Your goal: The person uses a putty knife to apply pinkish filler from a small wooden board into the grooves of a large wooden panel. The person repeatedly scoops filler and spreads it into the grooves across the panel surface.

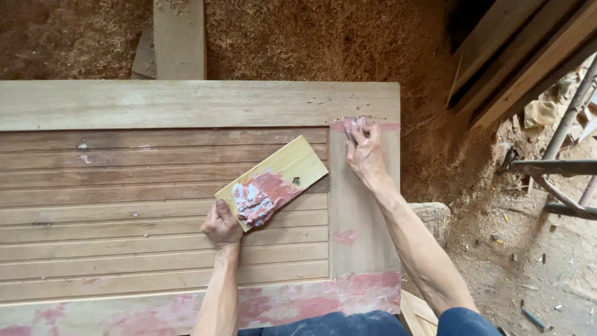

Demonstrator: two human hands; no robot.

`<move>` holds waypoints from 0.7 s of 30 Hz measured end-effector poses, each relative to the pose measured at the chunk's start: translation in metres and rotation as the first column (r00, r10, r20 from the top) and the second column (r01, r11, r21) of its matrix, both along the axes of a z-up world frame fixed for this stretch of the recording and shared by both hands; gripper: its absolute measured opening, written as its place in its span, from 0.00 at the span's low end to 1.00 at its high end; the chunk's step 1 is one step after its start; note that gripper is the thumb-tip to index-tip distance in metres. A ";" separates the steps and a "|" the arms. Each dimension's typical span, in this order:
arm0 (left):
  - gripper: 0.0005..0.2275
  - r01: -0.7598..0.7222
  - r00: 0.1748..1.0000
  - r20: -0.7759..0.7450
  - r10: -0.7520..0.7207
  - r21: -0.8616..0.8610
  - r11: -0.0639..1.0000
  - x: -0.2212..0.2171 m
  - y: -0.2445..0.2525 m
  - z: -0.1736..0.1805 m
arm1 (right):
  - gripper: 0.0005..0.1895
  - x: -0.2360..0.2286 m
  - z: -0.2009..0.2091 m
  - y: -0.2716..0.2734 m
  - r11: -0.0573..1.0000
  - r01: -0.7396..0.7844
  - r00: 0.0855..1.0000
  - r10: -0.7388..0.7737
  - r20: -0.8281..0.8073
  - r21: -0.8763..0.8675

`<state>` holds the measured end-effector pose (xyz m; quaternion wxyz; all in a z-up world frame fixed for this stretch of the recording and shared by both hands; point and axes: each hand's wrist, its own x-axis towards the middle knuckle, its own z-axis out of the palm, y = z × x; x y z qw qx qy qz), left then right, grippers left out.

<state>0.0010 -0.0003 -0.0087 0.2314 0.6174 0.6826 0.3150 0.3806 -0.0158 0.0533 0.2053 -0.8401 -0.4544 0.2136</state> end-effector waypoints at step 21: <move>0.21 0.008 1.000 0.010 -0.009 0.035 0.999 -0.001 0.001 -0.003 | 0.27 0.076 0.066 0.008 0.735 -0.192 0.799 0.502 0.332 -0.651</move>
